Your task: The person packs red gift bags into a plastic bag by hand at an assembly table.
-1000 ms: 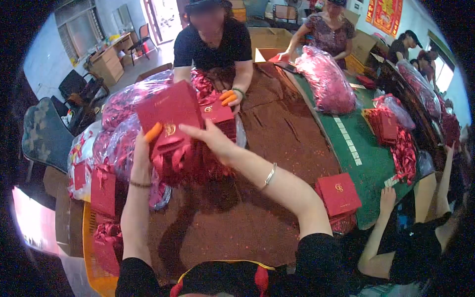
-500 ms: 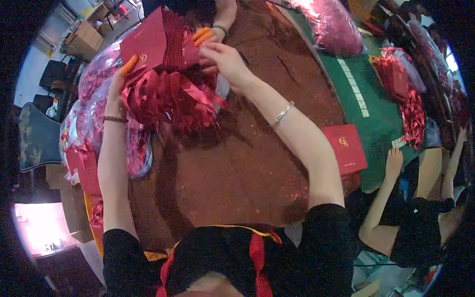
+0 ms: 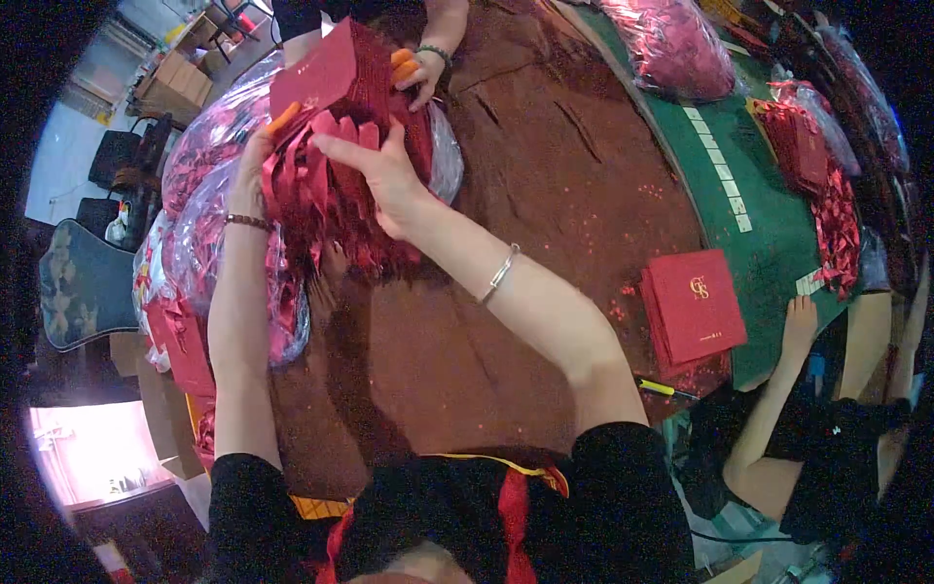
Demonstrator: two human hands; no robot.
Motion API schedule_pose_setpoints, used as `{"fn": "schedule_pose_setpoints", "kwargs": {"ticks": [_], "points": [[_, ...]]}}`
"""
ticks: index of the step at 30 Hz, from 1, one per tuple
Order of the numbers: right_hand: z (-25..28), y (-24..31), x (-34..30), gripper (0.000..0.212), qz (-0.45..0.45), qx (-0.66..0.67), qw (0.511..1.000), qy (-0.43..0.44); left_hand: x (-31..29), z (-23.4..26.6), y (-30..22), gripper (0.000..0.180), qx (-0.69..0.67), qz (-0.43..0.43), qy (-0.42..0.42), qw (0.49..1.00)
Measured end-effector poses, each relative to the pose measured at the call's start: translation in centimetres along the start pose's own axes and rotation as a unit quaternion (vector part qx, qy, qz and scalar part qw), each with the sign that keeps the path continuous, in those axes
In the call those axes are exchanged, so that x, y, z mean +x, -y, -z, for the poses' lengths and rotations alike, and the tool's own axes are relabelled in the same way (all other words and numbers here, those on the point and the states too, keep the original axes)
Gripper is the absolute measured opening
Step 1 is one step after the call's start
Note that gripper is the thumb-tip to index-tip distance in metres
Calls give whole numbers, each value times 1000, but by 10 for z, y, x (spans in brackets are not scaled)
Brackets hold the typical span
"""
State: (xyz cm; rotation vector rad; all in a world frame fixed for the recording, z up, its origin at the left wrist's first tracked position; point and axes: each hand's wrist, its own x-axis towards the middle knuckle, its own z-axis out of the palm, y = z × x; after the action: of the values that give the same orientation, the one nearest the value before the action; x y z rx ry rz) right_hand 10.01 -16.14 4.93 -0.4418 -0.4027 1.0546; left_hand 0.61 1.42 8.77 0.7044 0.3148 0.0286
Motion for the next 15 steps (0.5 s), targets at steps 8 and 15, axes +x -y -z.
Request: {"fn": "schedule_pose_setpoints", "kwargs": {"ticks": [8,15], "points": [[-5,-7,-21,105,38,-88,995,36,5,0,-8,24,34,-52,-126,990],[10,-11,-21,102,55,-104,992,35,20,5,7,18,63,-111,-209,970]]}}
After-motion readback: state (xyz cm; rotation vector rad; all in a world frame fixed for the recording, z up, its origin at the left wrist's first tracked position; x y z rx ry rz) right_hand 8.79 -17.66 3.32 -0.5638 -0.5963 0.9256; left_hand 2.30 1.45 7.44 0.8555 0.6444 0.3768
